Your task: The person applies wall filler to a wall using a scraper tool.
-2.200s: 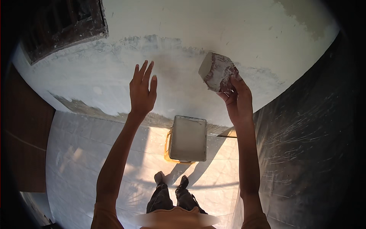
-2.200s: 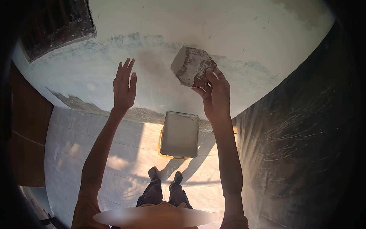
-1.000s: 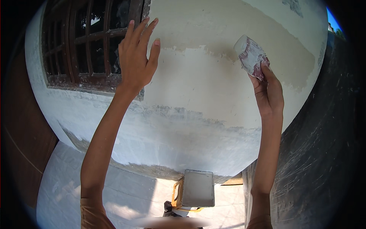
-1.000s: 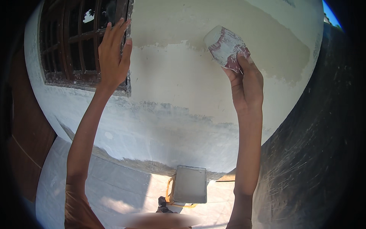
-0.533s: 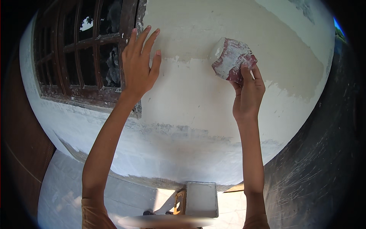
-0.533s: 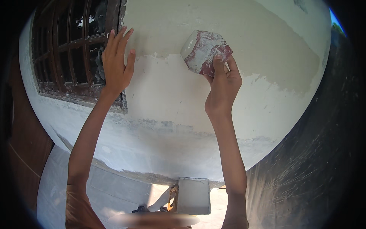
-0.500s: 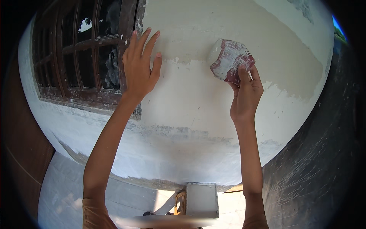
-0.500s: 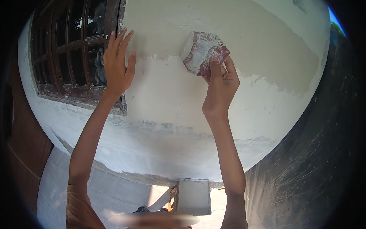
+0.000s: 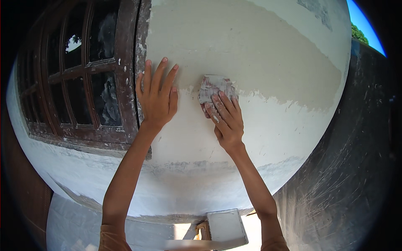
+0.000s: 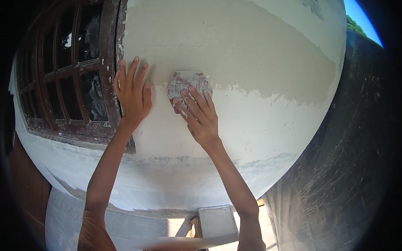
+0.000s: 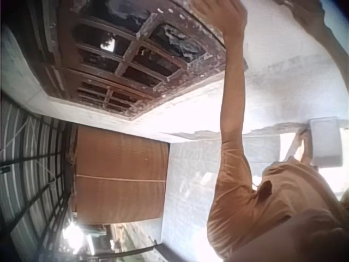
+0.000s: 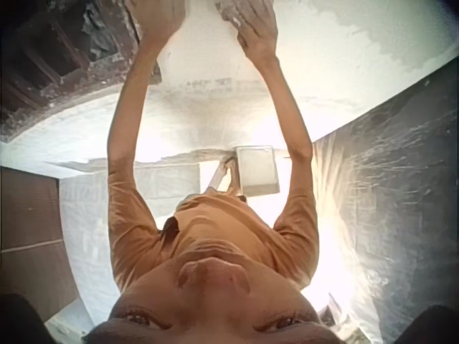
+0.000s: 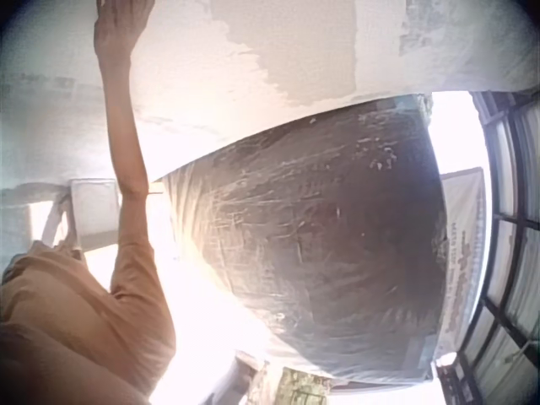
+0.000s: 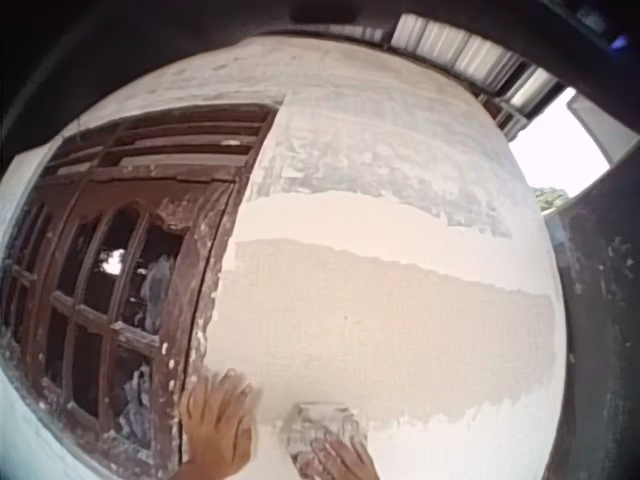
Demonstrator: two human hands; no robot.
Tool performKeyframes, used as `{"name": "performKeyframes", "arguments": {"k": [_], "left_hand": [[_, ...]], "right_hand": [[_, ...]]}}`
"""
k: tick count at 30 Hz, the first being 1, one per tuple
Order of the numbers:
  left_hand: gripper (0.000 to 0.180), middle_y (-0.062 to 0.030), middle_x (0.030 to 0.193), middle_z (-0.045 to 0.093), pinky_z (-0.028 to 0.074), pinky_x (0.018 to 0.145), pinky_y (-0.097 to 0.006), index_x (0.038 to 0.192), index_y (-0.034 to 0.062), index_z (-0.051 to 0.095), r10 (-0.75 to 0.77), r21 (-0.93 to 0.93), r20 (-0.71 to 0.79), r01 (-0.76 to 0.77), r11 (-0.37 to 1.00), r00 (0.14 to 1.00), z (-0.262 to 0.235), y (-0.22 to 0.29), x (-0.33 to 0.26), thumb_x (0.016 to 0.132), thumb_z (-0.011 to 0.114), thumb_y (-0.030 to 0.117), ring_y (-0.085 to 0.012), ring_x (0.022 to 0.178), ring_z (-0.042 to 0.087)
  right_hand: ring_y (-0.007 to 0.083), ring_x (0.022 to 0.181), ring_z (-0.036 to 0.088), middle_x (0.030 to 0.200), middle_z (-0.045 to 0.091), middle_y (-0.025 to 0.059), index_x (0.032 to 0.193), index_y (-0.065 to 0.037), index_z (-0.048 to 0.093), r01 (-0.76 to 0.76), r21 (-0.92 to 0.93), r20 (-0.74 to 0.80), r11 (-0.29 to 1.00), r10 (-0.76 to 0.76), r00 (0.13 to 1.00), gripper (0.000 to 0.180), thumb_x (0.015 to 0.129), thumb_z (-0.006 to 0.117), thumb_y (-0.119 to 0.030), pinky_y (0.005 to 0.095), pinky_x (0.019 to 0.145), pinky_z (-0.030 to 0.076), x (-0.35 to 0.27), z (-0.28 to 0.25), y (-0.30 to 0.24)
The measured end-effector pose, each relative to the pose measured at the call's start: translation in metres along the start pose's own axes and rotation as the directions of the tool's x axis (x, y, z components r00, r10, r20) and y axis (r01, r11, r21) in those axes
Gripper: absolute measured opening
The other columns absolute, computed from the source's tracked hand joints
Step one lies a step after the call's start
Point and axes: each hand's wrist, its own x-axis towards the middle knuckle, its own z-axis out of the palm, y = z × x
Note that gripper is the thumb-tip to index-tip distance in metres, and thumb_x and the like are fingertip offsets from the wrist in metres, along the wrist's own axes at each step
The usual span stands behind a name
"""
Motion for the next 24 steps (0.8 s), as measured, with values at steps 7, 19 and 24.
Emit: {"name": "performKeyframes", "arguments": {"k": [7, 19, 24], "left_hand": [[0.046, -0.0108, 0.147, 0.042, 0.017, 0.111, -0.050, 0.138, 0.0108, 0.048, -0.024, -0.016, -0.016, 0.024, 1.000, 1.000, 0.004, -0.004, -0.002, 0.092, 0.045, 0.016, -0.0365, 0.142, 0.025], [0.044, -0.0102, 0.146, 0.044, 0.017, 0.110, -0.050, 0.137, 0.0114, 0.049, -0.031, -0.031, -0.033, 0.030, 0.999, 0.999, 0.004, -0.004, -0.003, 0.093, 0.044, 0.017, -0.0365, 0.142, 0.026], [0.045, -0.0097, 0.144, 0.045, 0.019, 0.110, -0.049, 0.136, 0.0113, 0.050, -0.024, -0.022, -0.030, 0.023, 0.999, 0.999, 0.004, -0.004, -0.001, 0.091, 0.048, 0.015, -0.0358, 0.141, 0.028]], "right_hand": [[0.0251, 0.128, 0.052, 0.125, 0.064, 0.0037, 0.103, -0.013, 0.072, 0.099, -0.113, 0.080, 0.989, -0.090, 0.993, 0.025, 0.080, 0.068, -0.009, 0.0465, 0.112, 0.032, -0.015, 0.017, 0.016], [0.0200, 0.132, 0.047, 0.126, 0.064, 0.0018, 0.111, -0.016, 0.071, -0.058, -0.040, 0.308, 0.998, 0.068, 0.949, 0.033, 0.081, 0.063, -0.003, 0.0439, 0.113, 0.031, -0.036, 0.007, 0.003], [0.0192, 0.132, 0.047, 0.124, 0.065, 0.0002, 0.107, -0.015, 0.071, -0.017, 0.011, 0.352, 1.000, 0.013, 0.936, 0.028, 0.082, 0.063, -0.007, 0.0440, 0.112, 0.033, -0.050, -0.022, -0.022]]}}
